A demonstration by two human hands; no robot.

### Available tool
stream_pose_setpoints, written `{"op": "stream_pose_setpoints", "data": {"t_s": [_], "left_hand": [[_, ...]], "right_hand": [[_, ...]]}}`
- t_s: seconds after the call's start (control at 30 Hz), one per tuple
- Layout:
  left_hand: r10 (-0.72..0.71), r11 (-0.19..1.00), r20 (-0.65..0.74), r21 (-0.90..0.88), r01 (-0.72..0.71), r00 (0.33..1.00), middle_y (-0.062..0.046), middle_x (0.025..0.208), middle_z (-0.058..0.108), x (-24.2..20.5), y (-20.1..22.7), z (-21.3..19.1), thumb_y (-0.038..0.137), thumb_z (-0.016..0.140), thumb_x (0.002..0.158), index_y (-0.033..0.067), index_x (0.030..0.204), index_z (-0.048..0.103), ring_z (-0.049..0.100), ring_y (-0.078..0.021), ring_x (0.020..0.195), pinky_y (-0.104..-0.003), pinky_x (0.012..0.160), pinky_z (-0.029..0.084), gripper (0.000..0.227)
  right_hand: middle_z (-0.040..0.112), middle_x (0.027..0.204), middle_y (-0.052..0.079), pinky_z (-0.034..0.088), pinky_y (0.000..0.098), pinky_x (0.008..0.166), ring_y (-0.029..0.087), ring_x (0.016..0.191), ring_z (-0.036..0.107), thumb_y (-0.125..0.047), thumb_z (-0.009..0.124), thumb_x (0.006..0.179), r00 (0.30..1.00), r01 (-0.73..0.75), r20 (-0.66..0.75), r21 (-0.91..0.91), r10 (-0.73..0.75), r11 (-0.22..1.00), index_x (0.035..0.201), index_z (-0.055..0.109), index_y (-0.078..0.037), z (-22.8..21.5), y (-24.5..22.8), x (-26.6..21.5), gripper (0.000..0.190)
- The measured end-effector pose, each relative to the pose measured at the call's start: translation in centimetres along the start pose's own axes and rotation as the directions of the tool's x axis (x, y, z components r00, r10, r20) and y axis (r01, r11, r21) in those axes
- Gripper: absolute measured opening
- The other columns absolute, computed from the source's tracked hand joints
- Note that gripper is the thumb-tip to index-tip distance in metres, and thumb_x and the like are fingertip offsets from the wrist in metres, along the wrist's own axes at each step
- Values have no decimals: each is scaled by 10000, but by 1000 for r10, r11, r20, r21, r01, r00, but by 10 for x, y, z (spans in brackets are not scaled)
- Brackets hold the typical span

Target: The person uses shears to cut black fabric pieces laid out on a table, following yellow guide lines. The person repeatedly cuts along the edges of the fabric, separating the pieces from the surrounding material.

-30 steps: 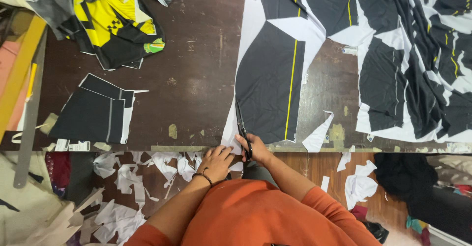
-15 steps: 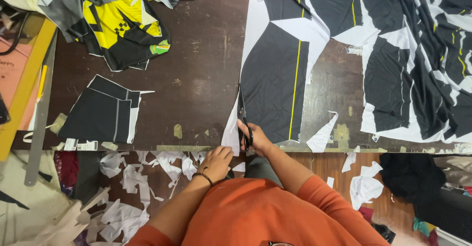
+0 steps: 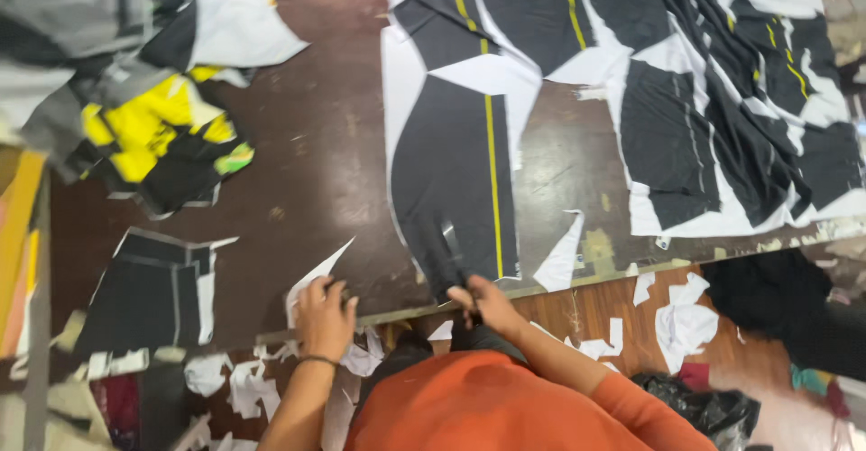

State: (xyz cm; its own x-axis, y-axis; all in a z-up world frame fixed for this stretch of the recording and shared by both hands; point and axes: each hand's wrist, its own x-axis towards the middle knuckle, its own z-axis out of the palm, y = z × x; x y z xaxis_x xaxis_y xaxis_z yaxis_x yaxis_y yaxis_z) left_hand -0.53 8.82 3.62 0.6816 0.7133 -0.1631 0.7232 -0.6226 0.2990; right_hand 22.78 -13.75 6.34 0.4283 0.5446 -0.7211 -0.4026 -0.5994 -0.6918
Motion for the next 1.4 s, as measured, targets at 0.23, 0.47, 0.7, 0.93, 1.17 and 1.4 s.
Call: {"op": "stream_pose_setpoints", "data": {"t_s": [0.23,0.47,0.7,0.93,1.17,1.4], "left_hand": [[363,931,60,-71,-359,930,-47,1597,417,96,157,4,441,631,943,199,1430,554,399,-269,1459,-505,1144,367,549],[514,844,234,35,-535,825,-36,1702,226,179,255,11,495,560,964,200,1555,378,178,-263,1569,-561,1258,132,685],[783,606,112,83,-791,612,-22,1700,221,251,279,45,646,418,961,190,1592,300,156,-241,1573,-571,1268,68,787],[847,522,79,63,-850,526,-53,1687,252,267,274,59,667,374,973,141,1584,319,195,-253,1563,-571,1269,101,809],[839,527,119,56,-848,530,-50,1700,222,269,272,60,660,361,981,137,1594,304,167,-253,1571,-588,1261,102,808],[833,536,132,50,-843,538,-40,1698,222,270,272,64,670,361,977,152,1596,295,166,-244,1569,-586,1267,99,810]], "right_hand": [[733,823,203,521,454,892,385,971,718,-816,703,778,903,-248,-410,-249,130,936,912,653,-82,-123,-52,-16,749],[691,754,199,533,441,790,367,834,700,-738,660,837,944,-283,-259,-327,203,901,961,653,-58,-149,-82,-10,692],[685,1107,286,511,533,995,456,1173,636,-875,499,819,924,-381,-239,-537,298,753,1101,580,-89,-141,-88,5,839],[687,1070,287,531,533,958,466,1129,653,-857,485,835,908,-404,-312,-476,280,781,1080,571,-105,-125,-91,38,796],[699,1036,279,541,536,936,468,1093,670,-867,473,837,891,-428,-358,-463,278,776,1055,565,-94,-115,-89,42,808],[708,996,253,551,539,916,448,1062,685,-835,466,874,888,-433,-371,-478,272,764,1040,562,-112,-115,-59,49,748]]}}
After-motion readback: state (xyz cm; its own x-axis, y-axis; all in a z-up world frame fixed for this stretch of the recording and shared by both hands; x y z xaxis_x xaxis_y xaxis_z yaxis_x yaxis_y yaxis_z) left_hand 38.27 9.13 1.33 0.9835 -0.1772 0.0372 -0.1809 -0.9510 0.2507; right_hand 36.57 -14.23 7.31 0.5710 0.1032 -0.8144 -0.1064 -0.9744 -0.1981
